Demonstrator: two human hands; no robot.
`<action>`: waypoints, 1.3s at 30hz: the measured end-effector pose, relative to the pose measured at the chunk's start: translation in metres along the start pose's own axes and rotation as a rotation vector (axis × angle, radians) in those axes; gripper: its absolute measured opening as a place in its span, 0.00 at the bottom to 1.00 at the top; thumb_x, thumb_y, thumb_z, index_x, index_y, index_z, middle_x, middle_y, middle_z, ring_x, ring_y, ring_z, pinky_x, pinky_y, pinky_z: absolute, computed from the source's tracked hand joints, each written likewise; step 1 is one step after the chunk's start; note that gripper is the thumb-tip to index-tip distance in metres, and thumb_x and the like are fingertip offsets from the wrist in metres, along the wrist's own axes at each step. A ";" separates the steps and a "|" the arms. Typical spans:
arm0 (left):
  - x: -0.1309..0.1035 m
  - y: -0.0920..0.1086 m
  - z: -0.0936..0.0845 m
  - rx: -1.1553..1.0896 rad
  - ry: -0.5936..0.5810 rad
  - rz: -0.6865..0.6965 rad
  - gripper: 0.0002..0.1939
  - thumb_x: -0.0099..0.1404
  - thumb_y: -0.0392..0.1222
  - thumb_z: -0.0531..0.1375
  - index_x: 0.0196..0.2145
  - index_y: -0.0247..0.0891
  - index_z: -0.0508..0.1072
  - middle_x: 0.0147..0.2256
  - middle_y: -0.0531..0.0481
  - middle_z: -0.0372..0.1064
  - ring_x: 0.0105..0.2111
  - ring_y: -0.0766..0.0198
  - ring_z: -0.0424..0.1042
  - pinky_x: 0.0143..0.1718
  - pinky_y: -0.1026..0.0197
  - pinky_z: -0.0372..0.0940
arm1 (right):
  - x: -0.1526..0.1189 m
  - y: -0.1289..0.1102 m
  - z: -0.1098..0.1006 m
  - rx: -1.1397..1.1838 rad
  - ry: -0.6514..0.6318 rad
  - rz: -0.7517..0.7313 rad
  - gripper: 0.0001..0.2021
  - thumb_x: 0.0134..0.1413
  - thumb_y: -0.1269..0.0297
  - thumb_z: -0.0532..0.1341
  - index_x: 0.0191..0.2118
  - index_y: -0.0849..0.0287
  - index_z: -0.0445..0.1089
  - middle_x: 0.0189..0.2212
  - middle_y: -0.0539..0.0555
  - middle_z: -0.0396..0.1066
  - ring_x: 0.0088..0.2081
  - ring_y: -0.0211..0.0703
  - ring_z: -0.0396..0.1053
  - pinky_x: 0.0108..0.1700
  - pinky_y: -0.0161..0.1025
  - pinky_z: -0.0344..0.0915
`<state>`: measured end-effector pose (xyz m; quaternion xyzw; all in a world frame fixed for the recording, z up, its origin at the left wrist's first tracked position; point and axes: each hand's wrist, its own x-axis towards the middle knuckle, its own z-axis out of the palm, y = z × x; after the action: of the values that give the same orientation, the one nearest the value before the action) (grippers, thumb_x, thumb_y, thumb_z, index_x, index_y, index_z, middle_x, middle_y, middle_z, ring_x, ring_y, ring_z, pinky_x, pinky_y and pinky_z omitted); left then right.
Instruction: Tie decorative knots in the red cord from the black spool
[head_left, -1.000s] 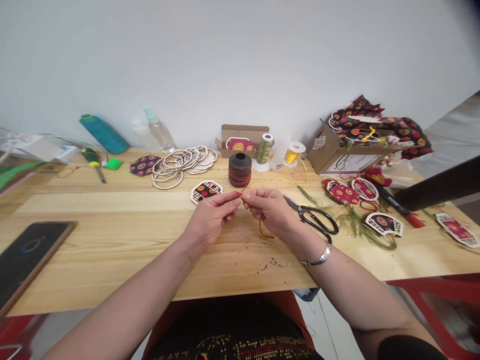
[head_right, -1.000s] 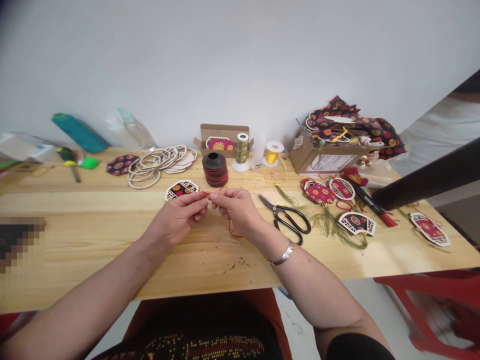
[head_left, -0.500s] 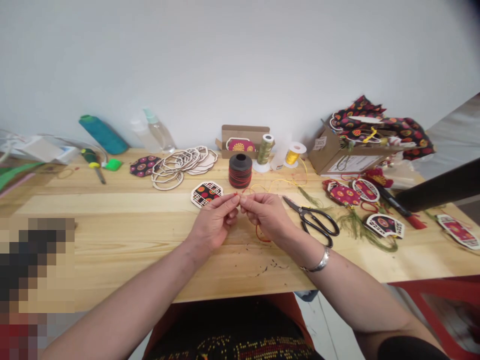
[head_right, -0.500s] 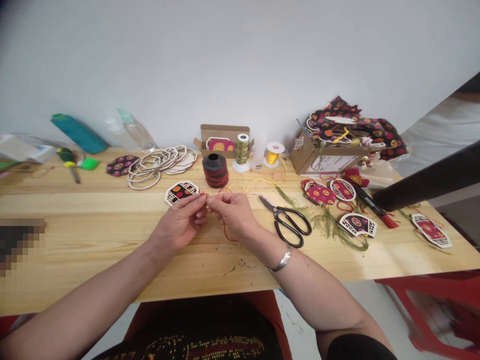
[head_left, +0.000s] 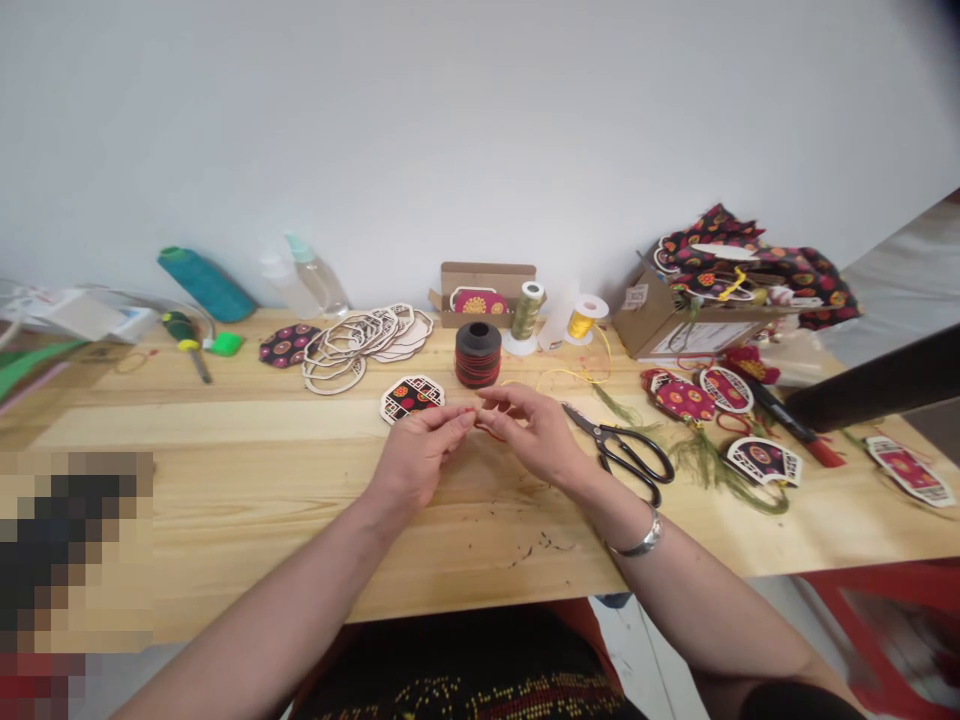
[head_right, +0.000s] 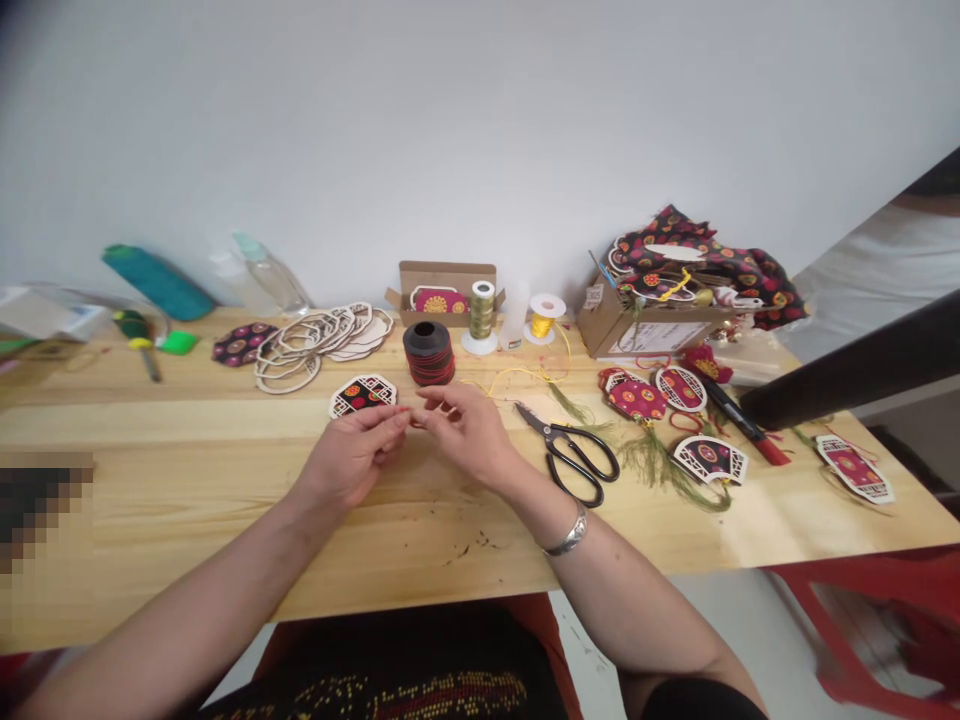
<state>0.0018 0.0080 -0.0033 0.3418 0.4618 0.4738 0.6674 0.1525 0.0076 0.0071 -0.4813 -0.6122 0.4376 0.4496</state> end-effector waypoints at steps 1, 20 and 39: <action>-0.001 0.000 -0.001 0.050 -0.033 -0.016 0.13 0.45 0.43 0.70 0.28 0.32 0.79 0.17 0.55 0.63 0.17 0.77 0.52 0.18 0.69 0.43 | 0.001 0.001 -0.002 0.053 -0.051 0.028 0.13 0.48 0.63 0.63 0.41 0.60 0.74 0.33 0.54 0.72 0.33 0.37 0.68 0.35 0.36 0.65; 0.000 0.004 -0.001 0.049 -0.220 -0.211 0.08 0.47 0.39 0.68 0.25 0.31 0.77 0.22 0.49 0.69 0.20 0.73 0.64 0.18 0.70 0.54 | 0.004 0.005 -0.008 0.221 -0.187 0.236 0.11 0.48 0.58 0.63 0.25 0.62 0.69 0.22 0.50 0.72 0.26 0.35 0.68 0.32 0.34 0.63; 0.001 -0.003 -0.004 0.258 -0.129 -0.001 0.09 0.50 0.42 0.67 0.27 0.34 0.79 0.21 0.49 0.71 0.20 0.70 0.63 0.23 0.66 0.58 | 0.003 0.008 0.004 0.235 -0.051 0.224 0.08 0.47 0.63 0.61 0.23 0.59 0.65 0.20 0.49 0.67 0.25 0.36 0.65 0.30 0.35 0.62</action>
<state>-0.0009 0.0082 -0.0082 0.4544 0.4753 0.3871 0.6463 0.1502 0.0111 -0.0014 -0.4794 -0.5104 0.5658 0.4354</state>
